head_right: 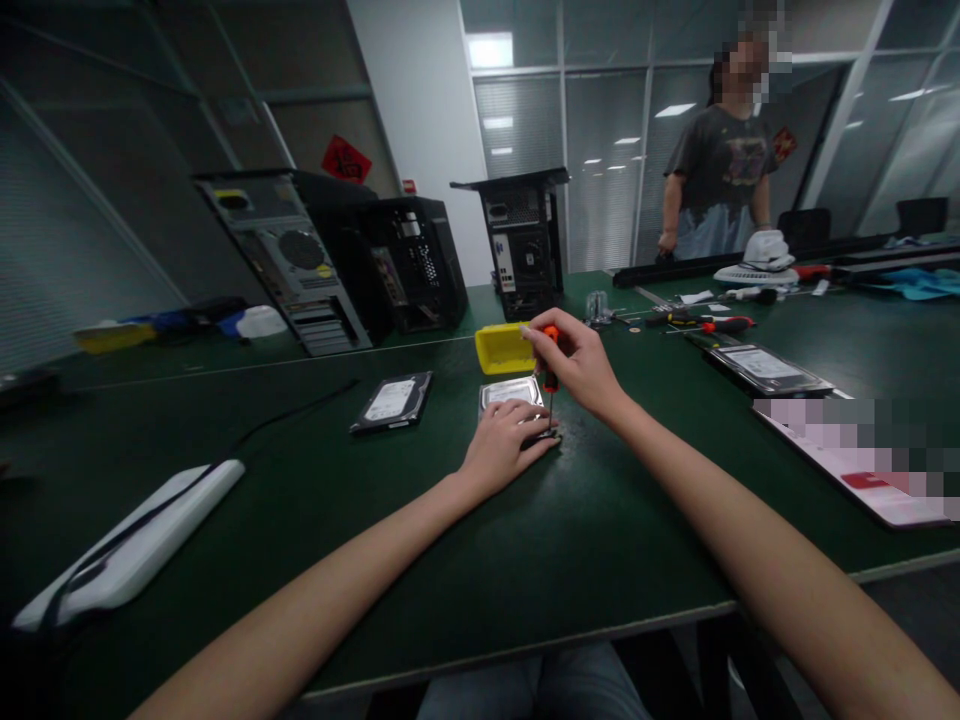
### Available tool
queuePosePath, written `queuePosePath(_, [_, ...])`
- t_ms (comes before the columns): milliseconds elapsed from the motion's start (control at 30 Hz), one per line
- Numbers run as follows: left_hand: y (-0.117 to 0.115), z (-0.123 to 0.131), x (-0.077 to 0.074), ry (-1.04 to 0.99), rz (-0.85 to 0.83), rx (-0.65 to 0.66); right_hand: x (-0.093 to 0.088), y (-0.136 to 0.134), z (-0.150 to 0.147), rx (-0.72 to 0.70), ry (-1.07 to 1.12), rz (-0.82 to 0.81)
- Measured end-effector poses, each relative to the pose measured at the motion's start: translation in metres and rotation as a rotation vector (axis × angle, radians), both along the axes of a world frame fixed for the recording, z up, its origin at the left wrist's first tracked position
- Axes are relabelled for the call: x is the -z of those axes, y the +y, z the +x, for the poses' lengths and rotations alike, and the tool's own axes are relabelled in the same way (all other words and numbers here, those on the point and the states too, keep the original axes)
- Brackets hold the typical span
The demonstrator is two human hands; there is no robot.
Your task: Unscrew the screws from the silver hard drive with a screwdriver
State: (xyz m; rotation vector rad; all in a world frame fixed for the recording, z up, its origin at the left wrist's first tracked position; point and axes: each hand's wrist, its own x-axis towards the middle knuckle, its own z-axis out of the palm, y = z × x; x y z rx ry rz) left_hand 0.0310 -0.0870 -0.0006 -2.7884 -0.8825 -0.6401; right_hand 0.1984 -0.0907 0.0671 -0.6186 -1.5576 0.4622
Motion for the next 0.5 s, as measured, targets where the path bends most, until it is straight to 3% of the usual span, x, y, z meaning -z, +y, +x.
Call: queuePosePath(500, [0.0004, 0.0005, 0.0005, -0.003, -0.006, -0.004, 0.0044, -0.0046, -0.0023, -0.018, -0.087, 0.043])
